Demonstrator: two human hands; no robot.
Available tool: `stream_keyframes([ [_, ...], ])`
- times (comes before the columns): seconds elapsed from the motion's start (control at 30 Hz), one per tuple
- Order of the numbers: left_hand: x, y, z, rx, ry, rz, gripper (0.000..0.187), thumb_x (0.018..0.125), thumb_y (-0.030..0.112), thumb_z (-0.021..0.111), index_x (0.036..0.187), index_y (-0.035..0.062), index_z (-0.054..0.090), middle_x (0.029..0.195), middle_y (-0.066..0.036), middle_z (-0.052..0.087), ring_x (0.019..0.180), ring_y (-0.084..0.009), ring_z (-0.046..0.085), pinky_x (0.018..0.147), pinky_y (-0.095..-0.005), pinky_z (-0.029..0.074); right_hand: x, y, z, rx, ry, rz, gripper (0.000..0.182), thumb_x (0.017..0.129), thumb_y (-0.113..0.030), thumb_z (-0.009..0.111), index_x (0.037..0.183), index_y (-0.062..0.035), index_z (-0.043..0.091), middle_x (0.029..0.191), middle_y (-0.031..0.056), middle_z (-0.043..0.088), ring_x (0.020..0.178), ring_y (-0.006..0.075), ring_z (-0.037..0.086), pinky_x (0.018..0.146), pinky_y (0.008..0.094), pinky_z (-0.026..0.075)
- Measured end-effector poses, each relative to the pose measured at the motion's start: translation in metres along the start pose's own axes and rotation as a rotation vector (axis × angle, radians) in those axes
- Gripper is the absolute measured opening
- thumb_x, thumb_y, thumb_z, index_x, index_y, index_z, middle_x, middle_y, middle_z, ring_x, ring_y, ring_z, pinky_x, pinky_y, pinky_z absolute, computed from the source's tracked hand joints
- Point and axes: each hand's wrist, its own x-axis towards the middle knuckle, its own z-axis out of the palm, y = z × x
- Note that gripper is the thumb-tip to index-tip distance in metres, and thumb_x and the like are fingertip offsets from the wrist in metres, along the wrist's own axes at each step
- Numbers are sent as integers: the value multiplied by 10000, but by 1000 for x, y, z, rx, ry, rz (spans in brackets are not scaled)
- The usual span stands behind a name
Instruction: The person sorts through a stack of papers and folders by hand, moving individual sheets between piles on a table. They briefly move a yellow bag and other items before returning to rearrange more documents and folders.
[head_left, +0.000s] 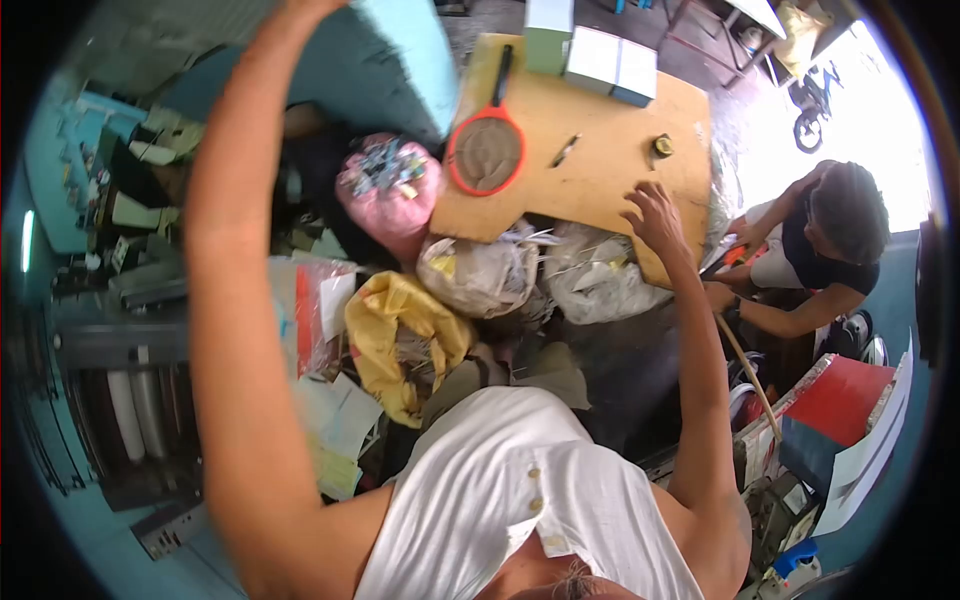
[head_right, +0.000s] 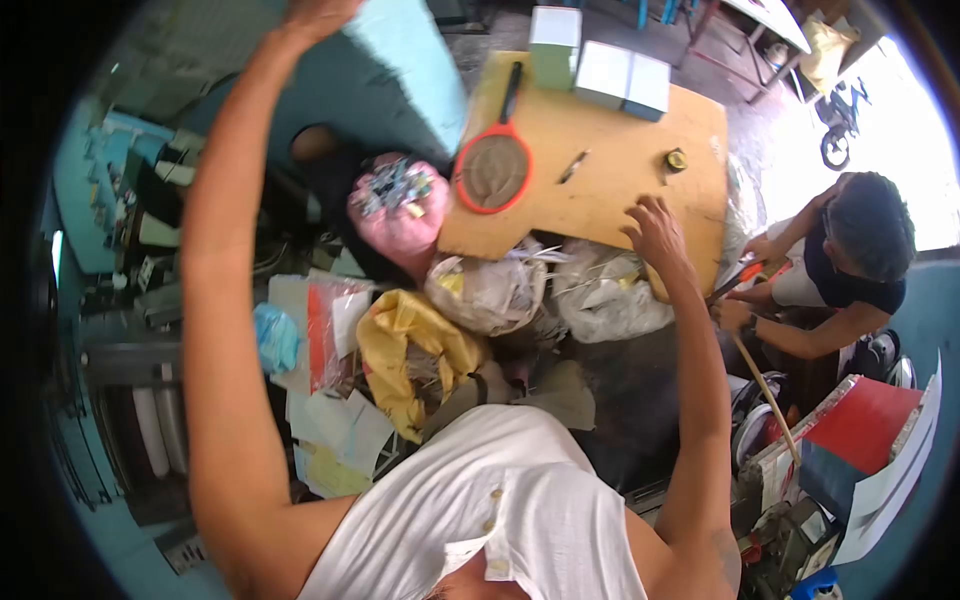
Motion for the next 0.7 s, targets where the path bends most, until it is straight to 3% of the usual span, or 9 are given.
stream_keyframes([
  [0.03, 5, -15, 11, 138, 60, 60, 132, 752, 136, 654, 849, 48, 672, 1014, -137, 642, 1095, -346, 581, 967, -472, 448, 23, 24, 7, -13, 0, -18, 318, 750, -210, 764, 1029, -85, 676, 1091, 85, 597, 1070, 298, 548, 888, 411, 482],
  [0.07, 9, -26, 12, 177, -26, 33, 171, 756, 139, 659, 900, 49, 679, 1067, -143, 638, 1146, -356, 561, 1037, -495, 399, 45, 47, 12, -36, 9, -9, 325, 749, -222, 768, 1030, -86, 675, 1092, 82, 598, 1068, 296, 549, 885, 411, 485],
  [0.1, 12, -33, 18, 305, 13, 63, 181, 743, 201, 687, 862, 64, 688, 1002, -100, 658, 1104, -316, 580, 988, -466, 418, 63, 67, 19, -54, 13, 8, 334, 748, -233, 773, 1032, -88, 675, 1092, 79, 599, 1065, 295, 550, 882, 410, 488],
  [0.17, 4, -75, 49, 408, -183, -2, 210, 891, 247, 661, 1062, 129, 692, 1160, -34, 655, 1149, -236, 587, 1020, -413, 421, 103, 114, 34, -86, 69, -5, 359, 742, -242, 785, 1037, -77, 662, 1099, 80, 601, 1066, 292, 551, 865, 409, 496],
  [0.3, 11, -60, 47, 602, -272, -56, 155, 910, 284, 664, 994, 168, 723, 1138, 39, 684, 1166, -167, 586, 1028, -356, 411, 177, 200, 68, -156, 54, 88, 432, 726, -243, 812, 1072, -60, 629, 1123, 88, 594, 1084, 287, 557, 855, 407, 510],
  [0.37, 13, -62, 51, 632, -217, -113, 147, 896, 291, 687, 963, 169, 733, 1080, 51, 708, 1105, -146, 624, 965, -327, 463, 205, 228, 83, -185, 59, 99, 466, 719, -246, 820, 1094, -60, 614, 1136, 90, 588, 1097, 283, 557, 858, 404, 514],
  [0.53, 4, -82, 63, 776, -131, 10, 100, 873, 291, 720, 900, 195, 731, 974, 112, 720, 979, -89, 667, 822, -233, 505, 264, 275, 104, -273, 18, 79, 526, 690, -246, 830, 1129, -72, 598, 1179, 80, 570, 1129, 269, 554, 876, 412, 517],
  [0.7, 0, -83, 65, 782, -143, 21, 84, 870, 227, 733, 908, 152, 735, 981, 82, 718, 970, -98, 678, 799, -217, 535, 294, 296, 114, -307, -116, 57, 458, 682, -216, 814, 1082, -100, 624, 1151, 73, 584, 1117, 269, 562, 876, 432, 515],
])
